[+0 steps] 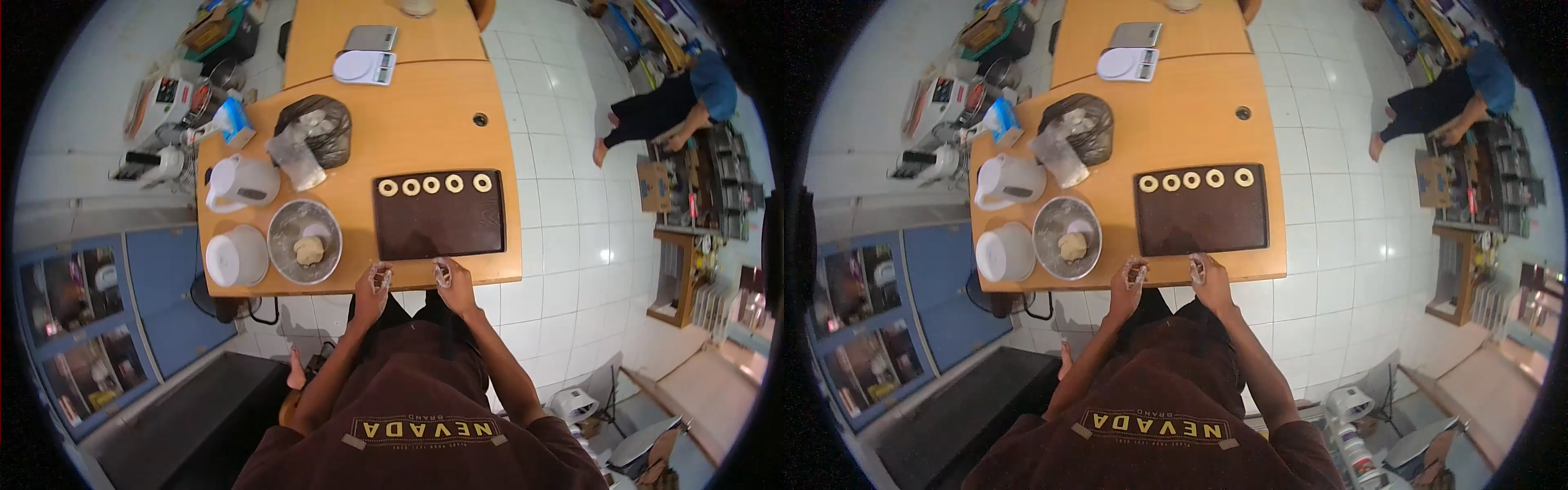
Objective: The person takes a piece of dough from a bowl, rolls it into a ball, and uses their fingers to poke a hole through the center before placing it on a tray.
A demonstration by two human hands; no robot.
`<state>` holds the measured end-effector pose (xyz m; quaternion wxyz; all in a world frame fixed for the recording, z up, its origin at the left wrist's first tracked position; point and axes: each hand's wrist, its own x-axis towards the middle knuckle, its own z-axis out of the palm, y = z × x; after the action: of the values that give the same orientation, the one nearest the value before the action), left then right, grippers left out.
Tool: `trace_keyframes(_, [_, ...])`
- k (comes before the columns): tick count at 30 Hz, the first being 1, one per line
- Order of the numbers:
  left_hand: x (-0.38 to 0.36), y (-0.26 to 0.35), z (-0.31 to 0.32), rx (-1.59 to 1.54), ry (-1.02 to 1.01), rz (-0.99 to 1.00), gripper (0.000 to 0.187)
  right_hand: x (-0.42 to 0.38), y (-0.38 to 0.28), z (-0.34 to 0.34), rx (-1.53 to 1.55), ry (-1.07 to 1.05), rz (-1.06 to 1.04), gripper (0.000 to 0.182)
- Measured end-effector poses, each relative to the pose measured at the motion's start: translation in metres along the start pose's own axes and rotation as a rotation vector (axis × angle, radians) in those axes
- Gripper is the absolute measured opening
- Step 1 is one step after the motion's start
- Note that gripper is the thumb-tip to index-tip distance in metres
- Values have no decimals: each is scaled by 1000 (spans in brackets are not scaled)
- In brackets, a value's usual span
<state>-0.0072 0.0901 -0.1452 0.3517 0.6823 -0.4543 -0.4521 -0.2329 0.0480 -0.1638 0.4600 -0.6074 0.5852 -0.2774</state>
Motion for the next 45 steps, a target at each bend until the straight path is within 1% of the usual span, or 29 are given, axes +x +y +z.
trace_keyframes(2, [3, -3, -11, -85, 43, -6, 12, 16, -17, 0, 5, -22, -68, 18])
trace_keyframes(3, [5, 6, -22, -43, 33, 44, 13, 23, -27, 2, 7, -31, -101, 18])
trace_keyframes(6, [13, 8, -56, -100, 32, 74, 15, 42, -57, 12, 23, -46, -122, 17])
trace_keyframes(7, [16, 5, -68, -102, 64, 72, 16, 47, -68, 19, 9, -33, -163, 15])
trace_keyframes(8, [19, 2, -84, -92, 80, 94, 17, 51, -77, 27, -7, -39, -158, 15])
trace_keyframes(10, [23, -4, -120, -66, 117, 127, 17, 55, -93, 50, -36, -60, -146, 15])
trace_keyframes(11, [27, -6, -138, -70, 162, 122, 17, 56, -103, 65, 32, -78, -125, 16])
trace_keyframes(14, [25, -11, -192, -83, 290, 87, 16, 54, -129, 115, 107, -129, -93, 17])
trace_keyframes(15, [29, -32, -206, -140, 307, 60, 16, 52, -135, 131, 109, -157, -103, 18])
trace_keyframes(17, [26, -49, -235, -257, 319, 14, 16, 52, -145, 161, 112, -206, -122, 19])
trace_keyframes(18, [25, -61, -247, -314, 319, -7, 15, 52, -150, 175, 62, -217, -138, 19])
trace_keyframes(20, [26, -86, -268, -279, 312, -12, 16, 55, -158, 196, -41, -229, -166, 20])
trace_keyframes(21, [26, -93, -276, -272, 297, -17, 16, 57, -158, 209, -43, -215, -172, 21])
trace_keyframes(23, [28, -104, -290, -264, 268, 9, 16, 60, -157, 224, -83, -241, -119, 23])
trace_keyframes(24, [30, -108, -297, -227, 211, -2, 16, 62, -160, 231, -99, -251, -94, 23])
trace_keyframes(25, [33, -112, -305, -188, 153, -11, 17, 65, -151, 240, -118, -258, -64, 30])
trace_keyframes(26, [36, -116, -312, -150, 94, -19, 18, 67, -143, 250, -125, -246, -66, 33])
trace_keyframes(28, [44, -128, -319, -55, 25, 42, 21, 71, -127, 268, -139, -221, -69, 38])
trace_keyframes(29, [49, -134, -319, -10, -10, 74, 23, 75, -118, 275, -158, -238, -49, 44])
trace_keyframes(32, [65, -140, -320, -13, -158, 31, 33, 85, -100, 296, -242, -252, -38, 54])
trace_keyframes(35, [77, -118, -320, 173, -302, -36, 55, 92, -105, 310, -290, -254, -45, 68])
trace_keyframes(38, [105, -174, -288, 340, -279, 194, 70, 100, -105, 322, -429, -305, -139, 79])
trace_keyframes(41, [116, -174, -266, 529, -329, 189, 90, 103, -112, 325, -476, -345, -150, 83])
trace_keyframes(44, [116, -162, -261, 489, -390, 106, 99, 105, -108, 328, -540, -399, -178, 85])
trace_keyframes(45, [120, -166, -256, 516, -416, 119, 99, 105, -103, 330, -563, -393, -165, 87])
